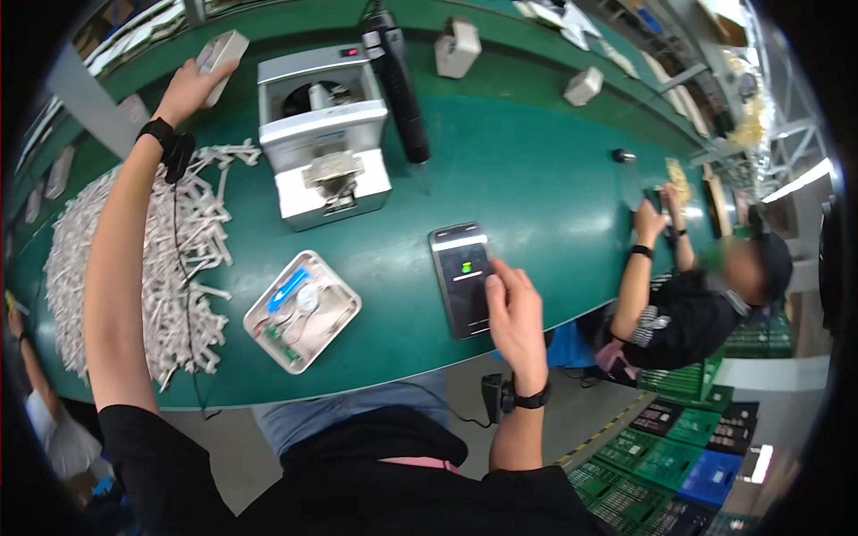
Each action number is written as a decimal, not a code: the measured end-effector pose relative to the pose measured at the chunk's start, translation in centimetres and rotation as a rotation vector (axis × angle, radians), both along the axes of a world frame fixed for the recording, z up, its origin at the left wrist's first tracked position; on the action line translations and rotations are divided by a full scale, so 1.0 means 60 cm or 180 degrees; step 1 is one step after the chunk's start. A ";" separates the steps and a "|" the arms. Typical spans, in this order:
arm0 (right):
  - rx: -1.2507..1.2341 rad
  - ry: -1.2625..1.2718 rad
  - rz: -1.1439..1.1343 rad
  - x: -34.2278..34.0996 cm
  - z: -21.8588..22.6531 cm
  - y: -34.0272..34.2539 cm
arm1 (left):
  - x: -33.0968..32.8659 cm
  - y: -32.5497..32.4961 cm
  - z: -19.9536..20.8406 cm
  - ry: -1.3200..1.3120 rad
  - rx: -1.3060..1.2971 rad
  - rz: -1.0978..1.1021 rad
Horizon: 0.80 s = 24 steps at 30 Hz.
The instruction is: Assemble small white plastic electronic enclosures with internal components and secure them with an electric screwdriver.
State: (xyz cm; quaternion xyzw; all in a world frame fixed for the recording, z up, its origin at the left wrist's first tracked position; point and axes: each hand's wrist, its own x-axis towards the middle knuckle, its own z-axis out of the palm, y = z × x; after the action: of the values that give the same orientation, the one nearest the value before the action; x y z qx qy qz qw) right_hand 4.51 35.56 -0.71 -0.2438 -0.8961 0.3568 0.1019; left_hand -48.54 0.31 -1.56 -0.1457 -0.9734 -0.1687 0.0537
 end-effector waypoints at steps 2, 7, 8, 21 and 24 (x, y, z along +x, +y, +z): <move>0.0513 0.0040 -0.0007 -0.003 -0.005 -0.010 | 0.030 -0.033 0.043 -0.0017 0.0103 0.0051; 0.0549 0.0008 -0.0124 -0.004 -0.015 -0.023 | 0.259 -0.059 0.133 -0.0698 0.1697 -0.0388; 0.0466 0.0033 -0.0131 -0.001 -0.013 -0.022 | 0.330 -0.073 0.145 -0.0660 0.2174 -0.0355; 0.0143 0.0169 -0.0089 0.016 -0.040 -0.004 | 0.634 -0.037 0.067 0.0258 -0.0174 -0.0504; 0.0548 0.0341 0.0082 0.031 -0.046 -0.001 | 0.625 -0.025 0.057 0.0286 -0.0245 -0.0598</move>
State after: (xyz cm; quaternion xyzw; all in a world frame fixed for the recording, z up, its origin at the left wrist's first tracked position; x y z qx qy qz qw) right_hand 6.40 35.52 -3.49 -0.2032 -0.9197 0.2922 0.1656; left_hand -11.03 -1.17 1.85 -0.2457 -0.9578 -0.1288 0.0757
